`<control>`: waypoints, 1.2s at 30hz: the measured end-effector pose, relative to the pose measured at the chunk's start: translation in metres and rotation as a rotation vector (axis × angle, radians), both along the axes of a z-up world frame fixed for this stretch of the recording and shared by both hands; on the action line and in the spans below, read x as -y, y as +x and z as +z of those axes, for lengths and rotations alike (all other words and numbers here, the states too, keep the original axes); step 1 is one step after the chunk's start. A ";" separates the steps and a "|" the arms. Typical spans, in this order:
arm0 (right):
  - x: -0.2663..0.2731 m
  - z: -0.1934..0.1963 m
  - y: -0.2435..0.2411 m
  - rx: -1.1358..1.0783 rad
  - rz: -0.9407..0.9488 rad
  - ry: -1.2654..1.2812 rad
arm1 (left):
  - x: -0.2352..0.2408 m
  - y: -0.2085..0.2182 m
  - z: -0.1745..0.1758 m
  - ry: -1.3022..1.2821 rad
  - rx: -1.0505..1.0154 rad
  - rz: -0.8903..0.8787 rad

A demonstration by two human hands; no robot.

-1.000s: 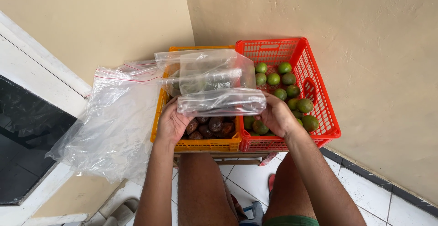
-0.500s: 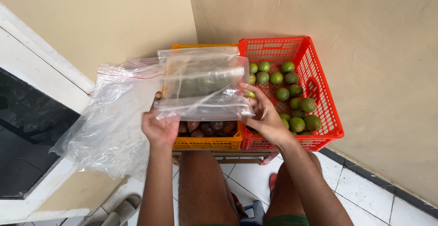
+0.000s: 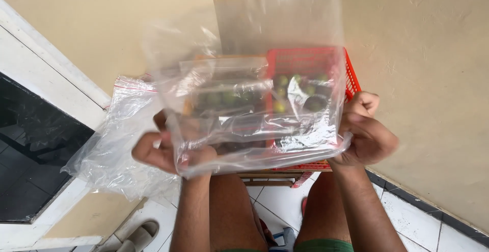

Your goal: The person places green fruits from a red basket into clear plastic bags. They seal each bag and set it aside in a yellow basket. The person repeats this process for multiple bags.

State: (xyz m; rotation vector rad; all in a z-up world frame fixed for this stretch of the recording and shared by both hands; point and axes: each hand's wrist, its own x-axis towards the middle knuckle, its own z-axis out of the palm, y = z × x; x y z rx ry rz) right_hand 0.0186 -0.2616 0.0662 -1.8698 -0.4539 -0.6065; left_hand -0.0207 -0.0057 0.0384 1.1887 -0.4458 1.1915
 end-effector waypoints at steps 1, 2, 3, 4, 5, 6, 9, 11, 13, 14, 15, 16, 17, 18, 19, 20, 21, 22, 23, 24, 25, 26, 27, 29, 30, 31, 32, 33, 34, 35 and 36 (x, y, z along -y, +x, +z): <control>0.004 -0.008 0.004 -0.075 -0.011 -0.057 | 0.004 0.000 0.003 -0.034 -0.049 -0.049; 0.009 -0.017 0.004 -0.157 -0.029 -0.112 | 0.010 -0.003 0.004 -0.067 -0.105 -0.105; 0.013 -0.024 0.002 -0.164 -0.033 -0.111 | 0.002 0.003 -0.004 -0.067 -0.112 -0.110; 0.015 -0.028 0.004 -0.240 -0.042 -0.168 | -0.006 0.011 -0.011 0.321 -0.421 0.003; 0.016 -0.033 0.007 -0.315 -0.050 -0.224 | -0.015 0.019 -0.018 0.710 -0.729 0.119; 0.009 -0.031 -0.002 -0.309 -0.054 -0.222 | -0.013 0.018 -0.029 0.712 -0.721 0.119; -0.004 -0.033 -0.012 -0.314 -0.120 -0.217 | -0.012 0.025 -0.056 0.623 -0.918 -0.066; 0.003 -0.048 -0.007 -0.346 -0.112 -0.177 | -0.016 0.030 -0.067 0.487 -0.772 -0.048; -0.001 -0.054 -0.012 -0.293 -0.117 -0.209 | -0.009 0.016 -0.060 0.464 -0.760 -0.071; -0.004 -0.053 -0.009 -0.217 -0.138 -0.225 | -0.008 0.018 -0.051 0.458 -0.720 -0.098; -0.006 -0.047 -0.005 -0.203 -0.140 -0.221 | -0.012 0.027 -0.052 0.462 -0.707 -0.095; -0.006 -0.046 -0.010 -0.193 -0.164 -0.171 | -0.015 0.028 -0.057 0.388 -0.723 -0.065; -0.007 -0.045 -0.015 -0.182 -0.188 -0.122 | -0.018 0.028 -0.064 0.313 -0.739 -0.034; -0.007 -0.050 -0.012 -0.181 -0.189 -0.123 | -0.018 0.026 -0.063 0.312 -0.738 -0.035; -0.007 -0.055 -0.009 -0.233 -0.168 -0.033 | -0.018 0.024 -0.063 0.257 -0.723 -0.015; -0.008 -0.060 -0.007 -0.286 -0.147 0.058 | -0.019 0.021 -0.062 0.203 -0.709 0.004; -0.006 -0.063 -0.004 -0.285 -0.148 0.059 | -0.019 0.023 -0.061 0.204 -0.708 0.003; -0.004 -0.066 -0.002 -0.269 -0.127 0.131 | -0.019 0.023 -0.062 0.187 -0.691 -0.034; -0.003 -0.070 0.000 -0.253 -0.106 0.203 | -0.019 0.022 -0.062 0.170 -0.673 -0.070; -0.005 -0.067 -0.002 -0.253 -0.106 0.204 | -0.019 0.023 -0.063 0.171 -0.674 -0.071; -0.007 -0.063 -0.003 -0.228 -0.116 0.215 | -0.020 0.024 -0.063 0.186 -0.677 -0.080; -0.009 -0.060 -0.006 -0.206 -0.123 0.222 | -0.019 0.023 -0.064 0.196 -0.684 -0.088; -0.010 -0.058 -0.008 -0.210 -0.122 0.220 | -0.020 0.020 -0.063 0.194 -0.687 -0.087; -0.011 -0.052 -0.011 -0.109 -0.175 0.079 | -0.019 0.019 -0.058 0.244 -0.730 -0.083; -0.010 -0.053 -0.010 -0.106 -0.181 0.080 | -0.015 0.017 -0.053 0.246 -0.726 -0.088; -0.009 -0.053 -0.009 -0.121 -0.163 0.031 | -0.011 0.015 -0.048 0.274 -0.742 -0.097; -0.007 -0.054 -0.009 -0.141 -0.141 -0.019 | -0.007 0.011 -0.044 0.298 -0.761 -0.102; -0.006 -0.056 -0.008 -0.141 -0.143 -0.020 | -0.006 0.010 -0.042 0.297 -0.761 -0.104; -0.006 -0.059 -0.006 -0.133 -0.146 -0.128 | -0.005 0.009 -0.039 0.351 -0.777 -0.102; -0.006 -0.061 -0.005 -0.125 -0.150 -0.236 | -0.004 0.008 -0.036 0.404 -0.793 -0.100; -0.008 -0.062 -0.005 -0.121 -0.153 -0.237 | -0.005 0.008 -0.035 0.405 -0.789 -0.102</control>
